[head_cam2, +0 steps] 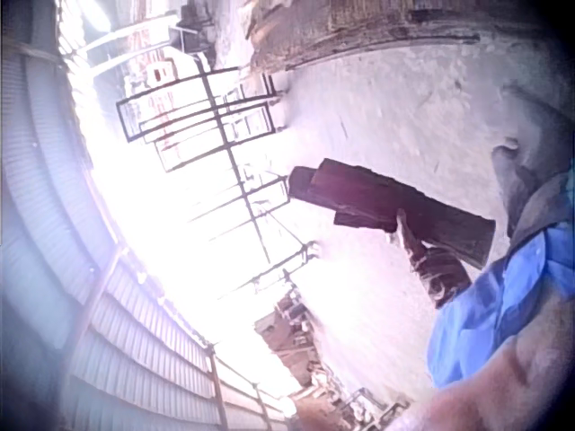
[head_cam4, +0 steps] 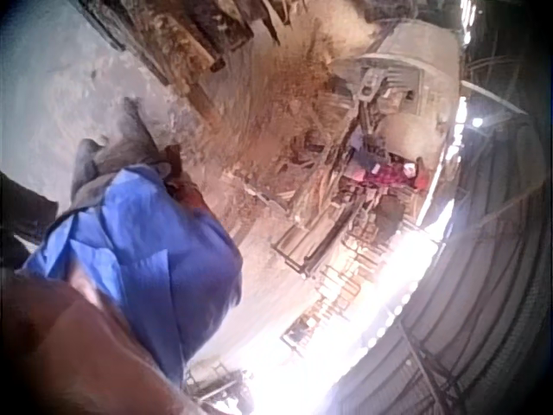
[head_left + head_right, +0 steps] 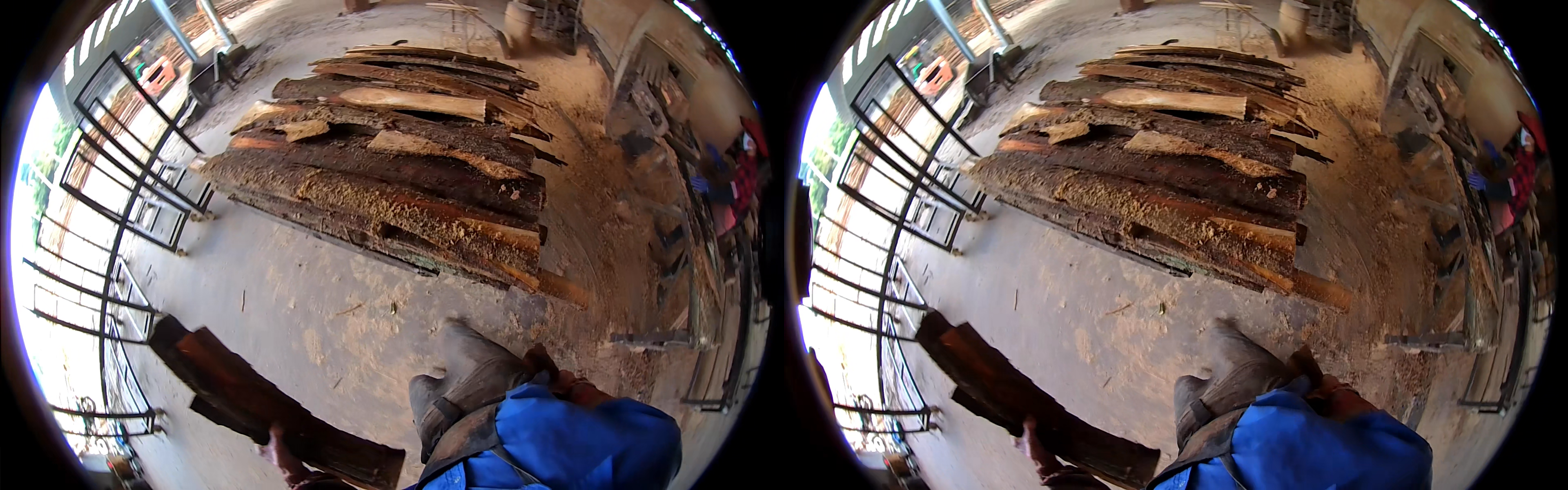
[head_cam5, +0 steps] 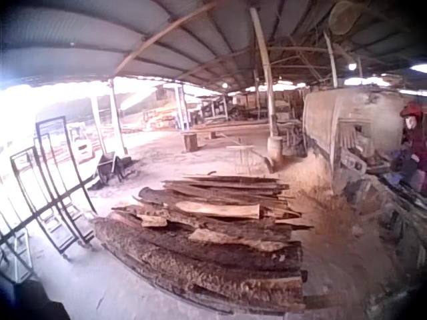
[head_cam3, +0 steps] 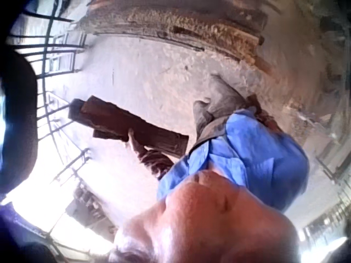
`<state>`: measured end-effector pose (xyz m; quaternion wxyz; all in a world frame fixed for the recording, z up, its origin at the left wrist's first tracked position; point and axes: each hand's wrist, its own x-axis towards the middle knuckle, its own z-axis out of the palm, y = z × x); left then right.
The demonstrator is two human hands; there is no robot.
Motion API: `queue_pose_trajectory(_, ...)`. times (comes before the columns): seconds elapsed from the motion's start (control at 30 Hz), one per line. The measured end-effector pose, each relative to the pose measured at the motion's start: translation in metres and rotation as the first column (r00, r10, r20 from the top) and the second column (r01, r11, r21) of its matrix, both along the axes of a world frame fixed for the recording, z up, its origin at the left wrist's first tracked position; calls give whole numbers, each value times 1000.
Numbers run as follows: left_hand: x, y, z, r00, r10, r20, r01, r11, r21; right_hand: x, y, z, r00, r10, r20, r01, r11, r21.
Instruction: The person picks up wooden planks from a pile on the floor and places them onto a metal rack. The person also picks up a thin stick from the sawdust-covered floor. The camera is extremely unstable, swinging rapidly and often obscuring the view of the hands and objects.
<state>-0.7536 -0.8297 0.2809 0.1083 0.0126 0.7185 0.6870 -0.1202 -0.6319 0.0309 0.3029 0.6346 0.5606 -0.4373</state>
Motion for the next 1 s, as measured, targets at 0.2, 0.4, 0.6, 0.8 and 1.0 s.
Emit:
queue_pose_trajectory(0.2, -95, 111, 62, 989, -149, -23, 150, 977, 152, -100, 19, 24, 997, -75, 12, 76, 995, -59)
queue_pose_trajectory(0.4, -146, 243, 118, 920, -392, 8, 343, 814, 469, -149, 69, 14, 956, -280, 84, 286, 956, -71)
queue_pose_trajectory(0.6, -184, 379, 134, 795, -604, 59, 441, 642, 627, -178, 90, 5, 883, -468, -33, 468, 884, 11)
queue_pose_trajectory(0.8, -201, 518, 108, 734, -666, 135, 474, 645, 600, -226, 89, 23, 838, -544, 41, 540, 838, 74)
queue_pose_trajectory(1.0, -230, 660, 63, 701, -665, 256, 421, 676, 604, -306, 66, 44, 739, -670, 67, 660, 741, 128)
